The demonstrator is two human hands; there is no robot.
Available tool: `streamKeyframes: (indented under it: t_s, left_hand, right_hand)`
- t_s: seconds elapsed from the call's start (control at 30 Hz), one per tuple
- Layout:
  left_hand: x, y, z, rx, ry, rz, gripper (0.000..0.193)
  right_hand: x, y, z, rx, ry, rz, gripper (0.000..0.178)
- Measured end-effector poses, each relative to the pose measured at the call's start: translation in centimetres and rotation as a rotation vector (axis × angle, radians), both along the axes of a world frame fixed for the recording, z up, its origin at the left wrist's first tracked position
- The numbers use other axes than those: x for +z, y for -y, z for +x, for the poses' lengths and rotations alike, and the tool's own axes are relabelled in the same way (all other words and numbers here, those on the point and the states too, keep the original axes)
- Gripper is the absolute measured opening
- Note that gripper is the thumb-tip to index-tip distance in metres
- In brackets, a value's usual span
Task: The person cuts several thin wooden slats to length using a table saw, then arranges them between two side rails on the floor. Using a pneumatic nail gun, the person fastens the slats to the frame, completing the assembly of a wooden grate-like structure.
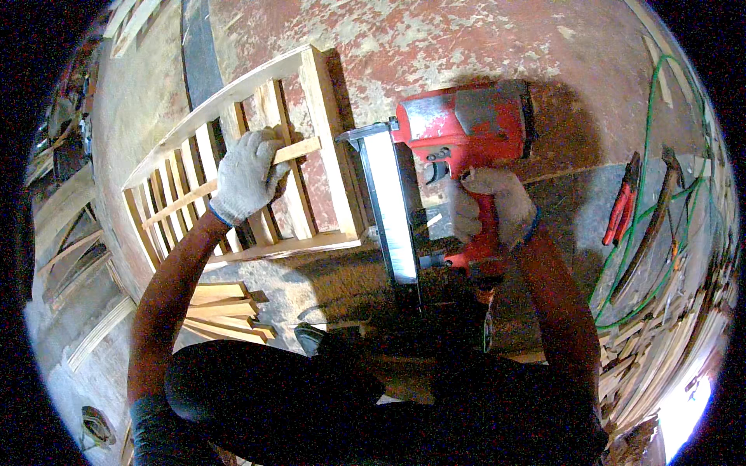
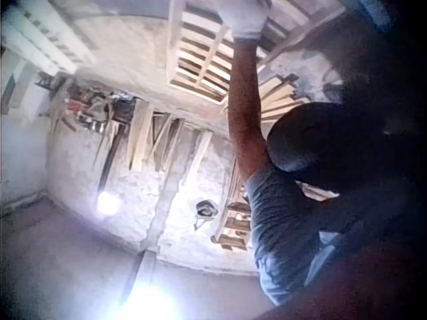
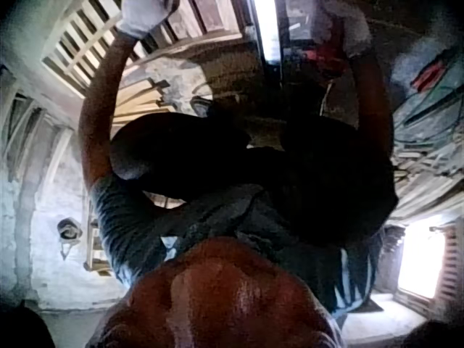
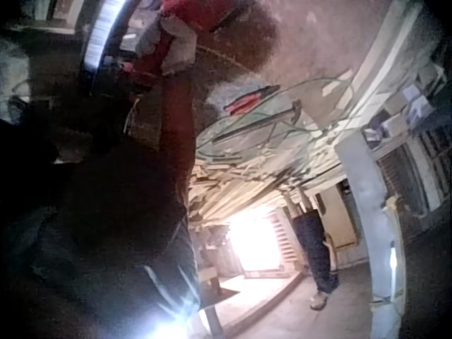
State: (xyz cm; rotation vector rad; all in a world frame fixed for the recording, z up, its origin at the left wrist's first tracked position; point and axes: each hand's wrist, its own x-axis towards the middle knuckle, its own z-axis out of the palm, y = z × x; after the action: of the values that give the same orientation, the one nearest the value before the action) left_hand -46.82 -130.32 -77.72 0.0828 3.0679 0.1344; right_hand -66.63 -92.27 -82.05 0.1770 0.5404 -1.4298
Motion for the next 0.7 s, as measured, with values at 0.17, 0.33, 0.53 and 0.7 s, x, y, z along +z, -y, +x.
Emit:
streamKeyframes:
  t_s: [0.17,0.33,0.53,0.7]
  left_hand:
    - [-0.31,0.03,0.12,0.004,0.003,-0.015,0.037]
    - [-0.19,0.21,0.24,0.019,0.033,-0.032,0.039]
    - [-0.29,0.36,0.06,0.016,0.053,-0.026,0.042]
    - [-0.20,0.19,0.08,-0.005,0.027,-0.009,0.038]
  right_hand:
    - [-0.08,0.14,0.09,-0.026,-0.049,-0.083,0.037]
    - [0.50,0.30,-0.34,-0.030,-0.123,-0.020,0.037]
    - [-0.15,0.06,-0.59,-0.004,-0.070,-0.029,0.035]
    - [-0.19,0.13,-0.43,0.021,-0.045,-0.023,0.036]
